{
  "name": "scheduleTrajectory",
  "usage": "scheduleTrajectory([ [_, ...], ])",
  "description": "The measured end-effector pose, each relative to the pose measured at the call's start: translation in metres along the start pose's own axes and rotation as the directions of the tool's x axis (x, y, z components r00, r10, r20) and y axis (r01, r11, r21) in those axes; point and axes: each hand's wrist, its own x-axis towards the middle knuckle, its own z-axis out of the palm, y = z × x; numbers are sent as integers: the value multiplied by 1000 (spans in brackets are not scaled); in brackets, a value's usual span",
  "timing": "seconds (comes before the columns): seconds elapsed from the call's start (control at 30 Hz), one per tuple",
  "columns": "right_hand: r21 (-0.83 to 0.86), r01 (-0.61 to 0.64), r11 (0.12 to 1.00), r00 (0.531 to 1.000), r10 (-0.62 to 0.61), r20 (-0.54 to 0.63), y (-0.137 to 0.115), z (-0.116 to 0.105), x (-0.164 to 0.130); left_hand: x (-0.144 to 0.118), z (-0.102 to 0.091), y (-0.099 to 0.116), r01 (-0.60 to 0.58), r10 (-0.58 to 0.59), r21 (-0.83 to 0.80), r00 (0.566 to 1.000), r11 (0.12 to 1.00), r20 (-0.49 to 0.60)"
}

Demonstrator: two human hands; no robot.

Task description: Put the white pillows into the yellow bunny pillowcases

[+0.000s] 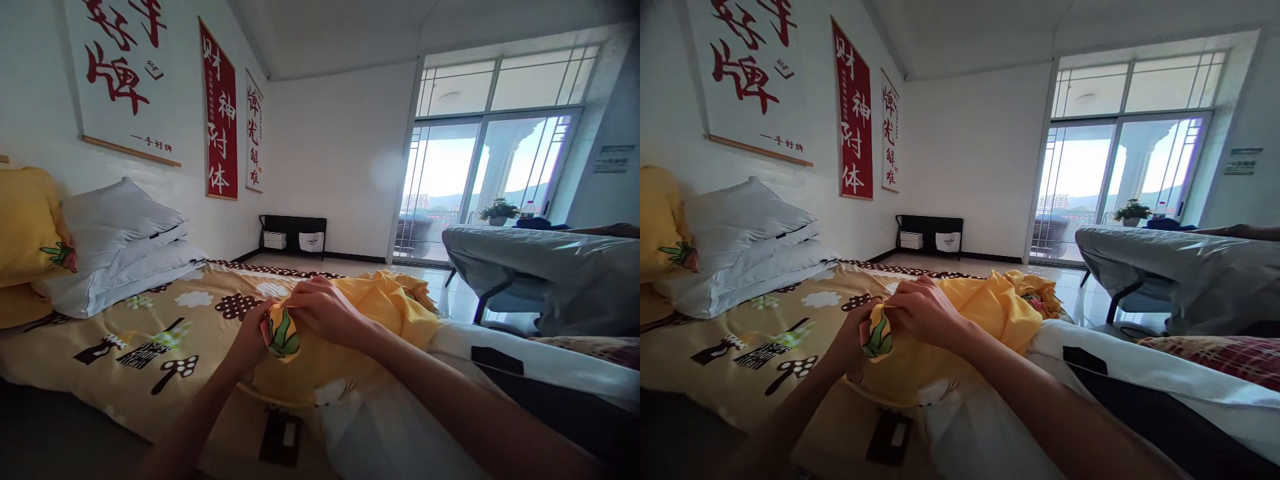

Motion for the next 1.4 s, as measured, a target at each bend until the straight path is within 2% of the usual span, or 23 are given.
scheduleTrajectory([
  [0.1, 118, -159, 980, 985, 166, -51, 4, 5, 8, -7, 3, 3, 23, -21, 29, 998, 999, -64],
  [0.17, 186, -308, 933, 941, 328, -87, 8, 7, 12, -12, 1, 3, 101, -96, 47, 989, 994, -109],
  [0.23, 224, -423, 878, 892, 446, -66, 11, 8, 15, -15, -1, 1, 180, -173, 52, 978, 982, -118],
  [0.37, 224, -557, 800, 823, 567, 22, 15, 11, 18, -17, -7, -10, 230, -229, 25, 972, 973, -55],
  [0.4, 216, -570, 793, 815, 580, 23, 16, 11, 17, -19, -7, -12, 207, -203, 38, 975, 978, -87],
  [0.43, 210, -577, 789, 809, 587, 18, 17, 12, 17, -21, -8, -13, 155, -139, 84, 976, 984, -167],
  [0.47, 207, -581, 787, 806, 592, 9, 18, 12, 16, -24, -8, -13, 77, -24, 176, 959, 981, -283],
  [0.5, 210, -581, 786, 804, 595, 0, 19, 12, 15, -27, -7, -12, -15, 147, 312, 902, 950, -406],
  [0.53, 218, -579, 786, 805, 594, -3, 19, 12, 15, -31, -6, -9, -108, 358, 477, 805, 872, -473],
  [0.57, 231, -571, 788, 809, 587, -3, 18, 12, 14, -35, -4, -4, -195, 562, 639, 700, 744, -440],
  [0.6, 243, -557, 794, 818, 575, -3, 18, 12, 14, -38, -2, 1, -267, 709, 764, 625, 588, -327],
  [0.63, 252, -538, 805, 830, 557, -9, 16, 12, 13, -40, 0, 7, -326, 783, 836, 594, 441, -181],
  [0.67, 256, -514, 819, 844, 536, -23, 14, 12, 13, -40, 3, 12, -365, 797, 870, 602, 332, -51],
  [0.7, 255, -485, 836, 859, 511, -43, 12, 11, 13, -40, 5, 16, -374, 770, 888, 636, 267, 36],
  [0.73, 247, -453, 856, 874, 481, -64, 10, 11, 12, -39, 8, 19, -349, 726, 906, 684, 241, 70],
  [0.77, 235, -417, 878, 892, 445, -82, 7, 10, 11, -37, 10, 20, -294, 688, 926, 724, 236, 55],
  [0.8, 220, -376, 900, 911, 402, -90, 5, 10, 9, -36, 11, 19, -240, 667, 942, 745, 233, 25],
  [0.87, 192, -301, 934, 944, 321, -80, 1, 11, 5, -32, 13, 15, -173, 647, 957, 762, 233, -19],
  [0.97, 166, -254, 953, 962, 266, -53, -1, 13, 1, -27, 13, 7, -164, 614, 957, 789, 238, -17],
  [1.07, 160, -255, 954, 963, 266, -46, 0, 15, 0, -21, 12, 2, -187, 592, 947, 806, 261, -3],
  [1.27, 139, -278, 951, 958, 285, -40, 3, 14, 1, -14, 10, -8, -250, 526, 891, 850, 379, 15],
  [1.33, 136, -280, 950, 957, 288, -43, 4, 14, 0, -15, 8, -11, -248, 506, 887, 862, 389, 20],
  [1.4, 135, -277, 951, 956, 287, -55, 3, 14, 0, -16, 7, -13, -206, 506, 899, 862, 387, -20],
])
